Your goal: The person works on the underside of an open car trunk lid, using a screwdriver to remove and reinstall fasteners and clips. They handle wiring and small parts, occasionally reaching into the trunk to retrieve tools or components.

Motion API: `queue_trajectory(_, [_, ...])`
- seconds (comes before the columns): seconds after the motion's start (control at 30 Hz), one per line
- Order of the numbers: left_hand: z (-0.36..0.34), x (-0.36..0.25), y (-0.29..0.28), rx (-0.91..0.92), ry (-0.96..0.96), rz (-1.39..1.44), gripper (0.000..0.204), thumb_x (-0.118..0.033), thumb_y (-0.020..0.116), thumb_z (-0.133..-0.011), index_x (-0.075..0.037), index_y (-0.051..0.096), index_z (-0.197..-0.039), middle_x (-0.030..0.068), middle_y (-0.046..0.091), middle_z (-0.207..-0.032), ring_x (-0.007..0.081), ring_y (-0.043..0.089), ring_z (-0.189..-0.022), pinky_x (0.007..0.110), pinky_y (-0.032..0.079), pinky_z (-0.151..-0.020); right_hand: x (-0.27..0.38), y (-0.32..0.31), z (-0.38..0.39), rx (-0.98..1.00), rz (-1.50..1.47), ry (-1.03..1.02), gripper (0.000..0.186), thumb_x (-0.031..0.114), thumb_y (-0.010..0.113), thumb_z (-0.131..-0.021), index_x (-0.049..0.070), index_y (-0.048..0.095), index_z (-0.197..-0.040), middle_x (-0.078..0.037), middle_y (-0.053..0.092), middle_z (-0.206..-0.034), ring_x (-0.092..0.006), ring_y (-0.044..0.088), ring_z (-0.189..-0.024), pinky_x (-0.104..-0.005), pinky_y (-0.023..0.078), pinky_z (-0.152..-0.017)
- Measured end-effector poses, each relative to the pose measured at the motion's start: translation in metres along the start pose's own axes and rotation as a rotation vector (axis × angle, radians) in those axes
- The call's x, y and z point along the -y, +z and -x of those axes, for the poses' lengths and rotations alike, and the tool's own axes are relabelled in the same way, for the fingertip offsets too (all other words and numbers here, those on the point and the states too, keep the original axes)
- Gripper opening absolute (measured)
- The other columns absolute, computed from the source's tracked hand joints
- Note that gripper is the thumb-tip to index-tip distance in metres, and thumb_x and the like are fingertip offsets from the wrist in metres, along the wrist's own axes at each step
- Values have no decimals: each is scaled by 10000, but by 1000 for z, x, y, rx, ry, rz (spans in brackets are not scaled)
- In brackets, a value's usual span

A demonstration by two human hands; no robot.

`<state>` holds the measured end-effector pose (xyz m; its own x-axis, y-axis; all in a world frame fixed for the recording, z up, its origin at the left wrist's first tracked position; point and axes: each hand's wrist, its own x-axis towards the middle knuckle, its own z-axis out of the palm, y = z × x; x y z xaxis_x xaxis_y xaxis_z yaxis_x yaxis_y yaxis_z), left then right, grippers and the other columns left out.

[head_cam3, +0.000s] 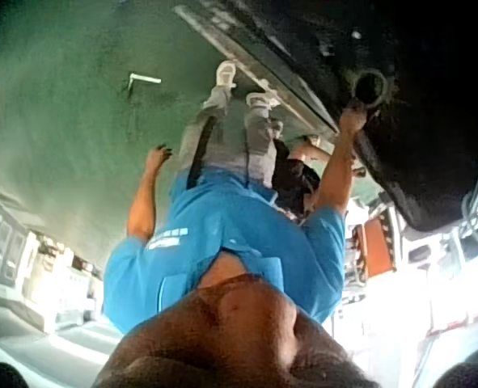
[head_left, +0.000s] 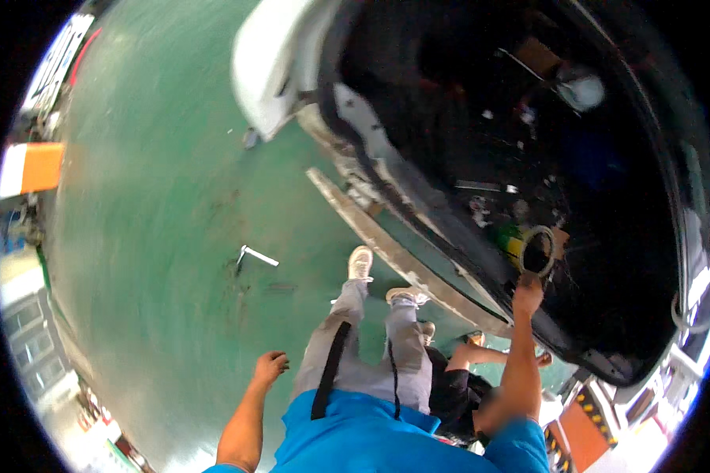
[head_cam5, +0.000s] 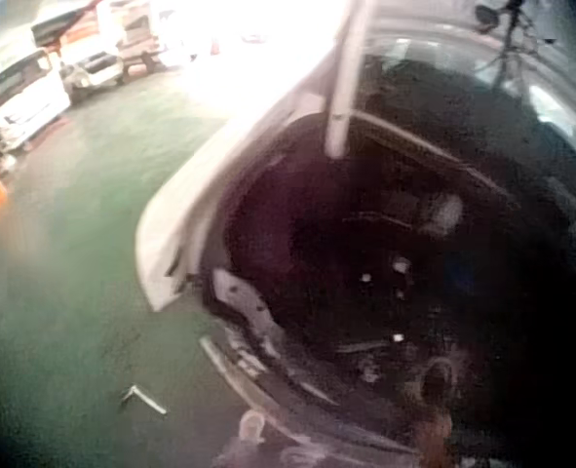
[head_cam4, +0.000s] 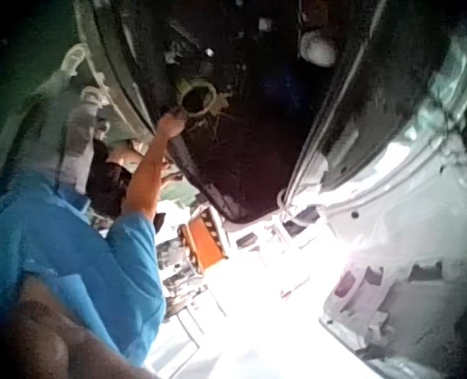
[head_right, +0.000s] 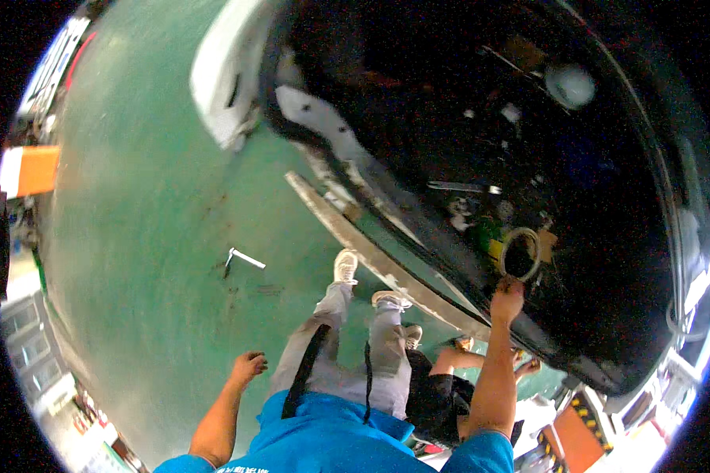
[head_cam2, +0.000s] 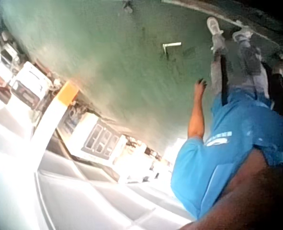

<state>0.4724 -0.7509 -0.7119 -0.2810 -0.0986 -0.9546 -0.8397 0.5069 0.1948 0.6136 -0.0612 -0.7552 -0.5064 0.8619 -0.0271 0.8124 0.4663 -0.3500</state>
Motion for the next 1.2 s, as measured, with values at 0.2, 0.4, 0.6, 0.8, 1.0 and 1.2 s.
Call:
queue_trajectory(0.2, [-8, 41, 24, -7, 16, -77, 418, -234, 620, -855, 25, 638, -1183, 154, 712, -988, 213, 701, -804, 334, 546, -709, -9, 31, -59, 323, -173, -143, 405, 271, 547, -946, -17, 613, -1222, -235, 632, -1190, -395, 607, -1053, -431, 473, -896])
queue_trajectory(0.4, [0, 80, 63, -46, -16, 65, 396, -235, 607, -857, 20, 654, -1156, 168, 713, -985, 221, 709, -806, 356, 549, -722, 49, 85, -88, 287, 534, -351, 365, 55, 515, -955, 51, 569, -1316, -189, 652, -1164, -310, 652, -985, -386, 546, -800])
queue_trajectory(0.6, [12, 105, 95, -17, -33, 234, 368, -227, 613, -861, 29, 654, -1124, 164, 711, -972, 232, 701, -768, 367, 544, -712, -14, 113, -135, -125, 1170, -818, 307, 189, 517, -998, 30, 591, -1250, -145, 664, -1144, -229, 680, -906, -326, 578, -740])
queue_trajectory(0.8, [-10, 143, 131, -25, -54, 395, 381, -244, 620, -878, 32, 645, -1140, 159, 699, -995, 224, 680, -814, 358, 541, -729, 34, 113, -120, 367, 1307, -567, 509, 266, 495, -1009, 14, 392, -1440, -146, 612, -1252, -223, 657, -940, -361, 562, -764])
queue_trajectory(1.0, [-21, 141, 156, -47, 10, 192, 353, -262, 619, -862, 16, 691, -1067, 205, 693, -1051, 302, 674, -921, 405, 523, -828, 91, 65, -70, 355, 496, -375, 635, 483, 421, -1008, -7, 446, -1411, -235, 606, -1255, -377, 629, -1037, -494, 526, -901])
queue_trajectory(1.2, [-34, 132, 156, 0, -64, 425, 354, -198, 629, -846, 33, 664, -1112, 177, 705, -961, 262, 683, -769, 376, 540, -696, 129, 43, -60, 522, 868, -421, 514, 410, 461, -997, 26, 551, -1326, -223, 622, -1178, -389, 599, -1042, -490, 482, -846])
